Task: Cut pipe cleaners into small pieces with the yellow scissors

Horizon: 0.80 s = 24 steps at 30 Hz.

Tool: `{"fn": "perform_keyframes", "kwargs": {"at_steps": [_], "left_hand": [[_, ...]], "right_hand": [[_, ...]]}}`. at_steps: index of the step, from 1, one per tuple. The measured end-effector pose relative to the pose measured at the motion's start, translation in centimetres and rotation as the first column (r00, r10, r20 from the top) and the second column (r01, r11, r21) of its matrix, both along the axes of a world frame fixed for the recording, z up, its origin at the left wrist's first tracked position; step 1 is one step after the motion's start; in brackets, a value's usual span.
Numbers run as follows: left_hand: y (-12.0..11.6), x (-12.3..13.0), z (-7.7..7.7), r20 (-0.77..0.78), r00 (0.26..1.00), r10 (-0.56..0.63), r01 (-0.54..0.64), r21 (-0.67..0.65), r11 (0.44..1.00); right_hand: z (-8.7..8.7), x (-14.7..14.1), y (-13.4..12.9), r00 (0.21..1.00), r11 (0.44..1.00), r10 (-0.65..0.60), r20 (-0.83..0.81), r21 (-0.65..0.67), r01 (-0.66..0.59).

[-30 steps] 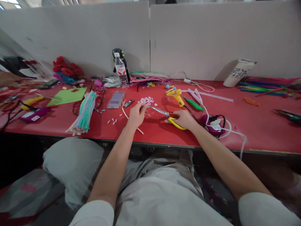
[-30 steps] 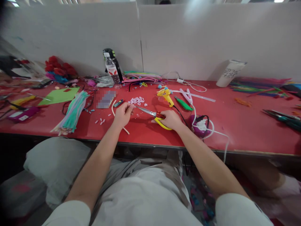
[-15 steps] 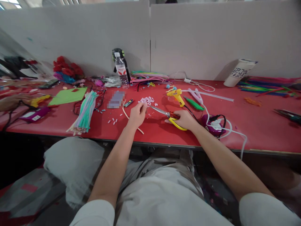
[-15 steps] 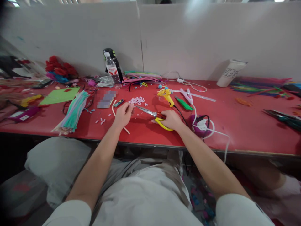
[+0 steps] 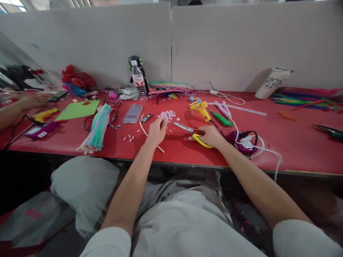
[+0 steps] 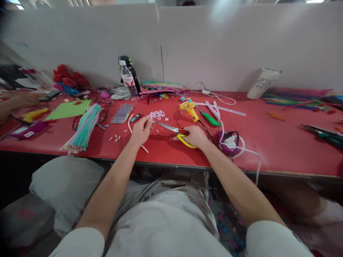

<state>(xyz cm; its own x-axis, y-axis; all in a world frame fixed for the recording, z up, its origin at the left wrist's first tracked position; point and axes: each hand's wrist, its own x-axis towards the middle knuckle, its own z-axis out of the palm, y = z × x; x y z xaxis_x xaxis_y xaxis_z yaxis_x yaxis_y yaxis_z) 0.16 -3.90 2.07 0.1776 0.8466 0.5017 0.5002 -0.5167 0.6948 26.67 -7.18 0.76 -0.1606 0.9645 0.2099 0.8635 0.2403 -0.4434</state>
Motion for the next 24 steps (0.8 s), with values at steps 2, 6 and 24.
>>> {"fn": "perform_keyframes", "kwargs": {"at_steps": [2,6,24], "left_hand": [[0.01,-0.02,-0.02,0.001,1.0,-0.001,0.001,-0.011,1.0],[0.02,-0.05,0.01,-0.009,1.0,0.004,-0.004,-0.002,1.0],[-0.18,0.13,0.13,-0.009,1.0,0.006,-0.005,0.017,1.0]], "right_hand": [[-0.02,0.05,0.02,1.0,1.0,-0.003,0.001,0.001,0.003],[0.04,0.09,-0.24,0.999,1.0,0.02,-0.039,-0.001,-0.02],[-0.27,0.15,-0.01,1.0,1.0,0.008,-0.015,-0.022,-0.009]]}}
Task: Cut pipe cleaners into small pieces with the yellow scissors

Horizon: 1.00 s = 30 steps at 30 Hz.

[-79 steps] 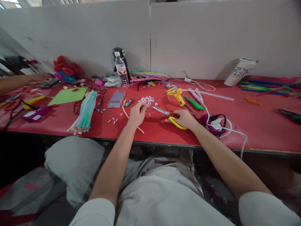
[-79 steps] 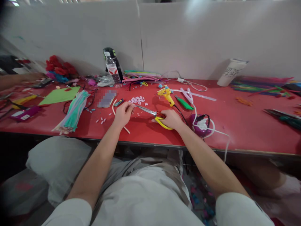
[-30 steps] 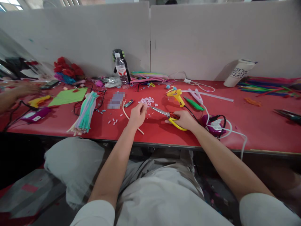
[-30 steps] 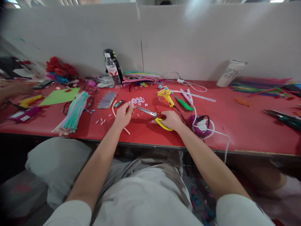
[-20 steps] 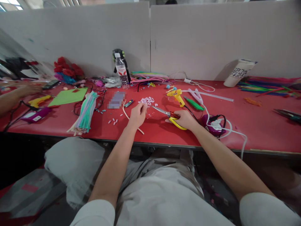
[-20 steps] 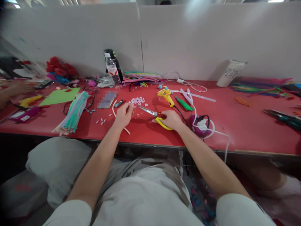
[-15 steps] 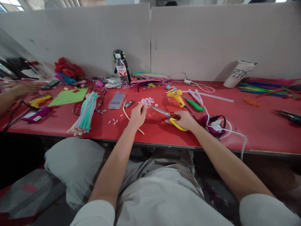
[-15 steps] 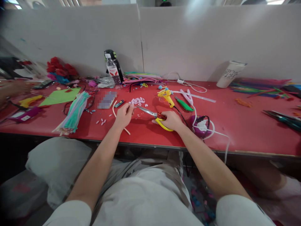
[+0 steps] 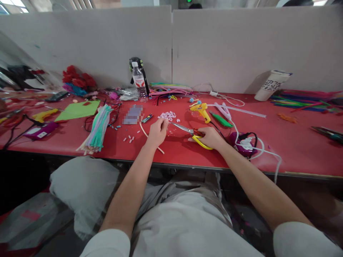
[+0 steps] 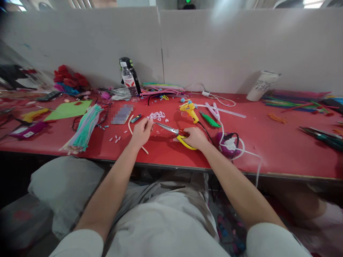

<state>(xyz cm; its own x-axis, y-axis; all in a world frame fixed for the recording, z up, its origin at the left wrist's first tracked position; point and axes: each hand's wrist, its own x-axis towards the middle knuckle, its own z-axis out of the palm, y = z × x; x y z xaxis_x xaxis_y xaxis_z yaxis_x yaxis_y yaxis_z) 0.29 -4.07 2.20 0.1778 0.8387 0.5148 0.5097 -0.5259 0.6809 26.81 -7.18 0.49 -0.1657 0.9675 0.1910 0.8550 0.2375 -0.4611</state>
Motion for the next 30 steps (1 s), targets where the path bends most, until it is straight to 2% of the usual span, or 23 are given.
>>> {"fn": "perform_keyframes", "kwargs": {"at_steps": [16,30], "left_hand": [[0.1,-0.01,-0.07,-0.023,1.0,0.005,-0.005,0.007,1.0],[0.04,0.03,-0.06,-0.01,1.0,0.004,-0.004,-0.005,1.0]], "right_hand": [[0.57,-0.09,-0.5,0.998,0.999,0.045,-0.04,0.006,-0.045],[0.44,-0.13,-0.28,1.0,1.0,0.007,-0.018,0.009,-0.006]]}}
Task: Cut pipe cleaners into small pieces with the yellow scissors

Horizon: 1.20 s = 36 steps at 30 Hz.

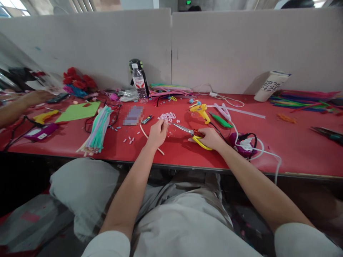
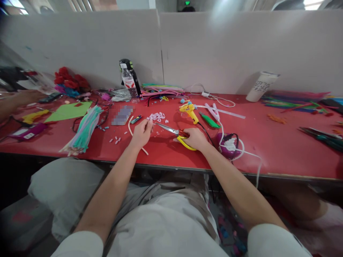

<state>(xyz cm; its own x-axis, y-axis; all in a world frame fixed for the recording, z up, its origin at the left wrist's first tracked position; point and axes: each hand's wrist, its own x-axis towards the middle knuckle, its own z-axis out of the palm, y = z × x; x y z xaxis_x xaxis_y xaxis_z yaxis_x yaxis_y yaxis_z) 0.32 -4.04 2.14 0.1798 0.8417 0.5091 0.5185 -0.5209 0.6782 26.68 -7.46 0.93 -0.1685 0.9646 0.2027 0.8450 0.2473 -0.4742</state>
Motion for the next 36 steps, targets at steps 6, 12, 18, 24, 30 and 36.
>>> {"fn": "perform_keyframes", "kwargs": {"at_steps": [6,12,18,24,30,36], "left_hand": [[-0.04,0.05,0.17,-0.022,1.0,0.016,-0.016,0.008,1.0],[-0.01,0.12,0.11,-0.018,1.0,0.013,-0.013,0.004,1.0],[0.01,0.14,0.08,-0.009,1.0,-0.004,0.004,0.004,1.0],[-0.02,0.26,0.09,-0.008,1.0,0.0,0.0,0.005,1.0],[0.02,0.33,0.08,-0.005,1.0,-0.001,0.001,0.013,1.0],[0.16,0.22,0.02,-0.008,1.0,0.014,-0.014,0.017,1.0]], "right_hand": [[0.19,-0.05,-0.27,1.0,1.0,0.013,-0.004,-0.001,-0.013],[0.02,0.03,-0.15,1.0,1.0,0.018,0.007,-0.01,-0.018],[-0.1,-0.02,-0.07,1.0,1.0,0.007,0.016,0.002,-0.007],[0.13,-0.09,-0.06,0.999,1.0,0.025,0.022,0.008,-0.025],[0.36,-0.16,-0.03,0.999,1.0,0.002,0.047,0.02,-0.003],[0.77,-0.15,-0.54,1.0,1.0,0.005,0.001,-0.004,-0.005]]}}
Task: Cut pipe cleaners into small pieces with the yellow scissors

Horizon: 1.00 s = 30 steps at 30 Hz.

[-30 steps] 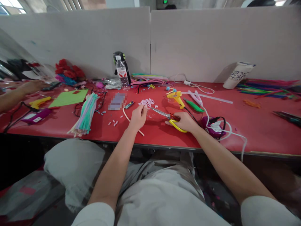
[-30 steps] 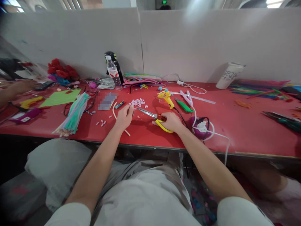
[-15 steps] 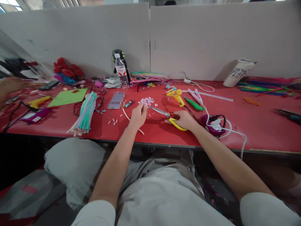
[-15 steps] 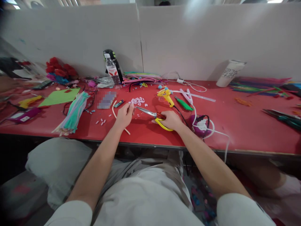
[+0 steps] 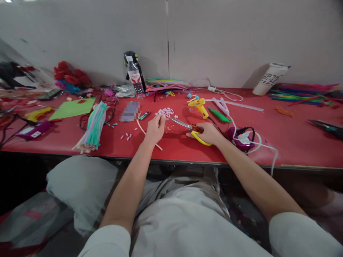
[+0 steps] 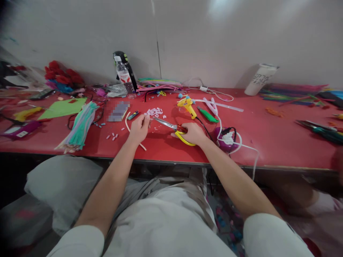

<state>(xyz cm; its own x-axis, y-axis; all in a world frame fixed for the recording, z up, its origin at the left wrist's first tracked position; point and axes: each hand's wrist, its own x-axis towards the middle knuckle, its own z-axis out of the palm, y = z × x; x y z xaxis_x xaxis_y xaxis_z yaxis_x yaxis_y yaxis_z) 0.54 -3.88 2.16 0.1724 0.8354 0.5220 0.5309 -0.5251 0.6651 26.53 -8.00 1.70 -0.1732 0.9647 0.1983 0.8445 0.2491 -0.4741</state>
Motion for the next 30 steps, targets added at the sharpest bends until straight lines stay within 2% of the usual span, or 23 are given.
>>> {"fn": "perform_keyframes", "kwargs": {"at_steps": [24,30], "left_hand": [[-0.07,0.04,-0.12,0.015,1.0,-0.013,0.013,-0.007,1.0],[-0.08,0.03,-0.01,0.006,1.0,0.006,-0.006,0.003,1.0]], "right_hand": [[-0.68,0.16,0.78,0.999,1.0,0.007,0.049,0.015,-0.008],[-0.39,0.02,0.37,1.0,1.0,0.001,-0.002,-0.008,-0.001]]}}
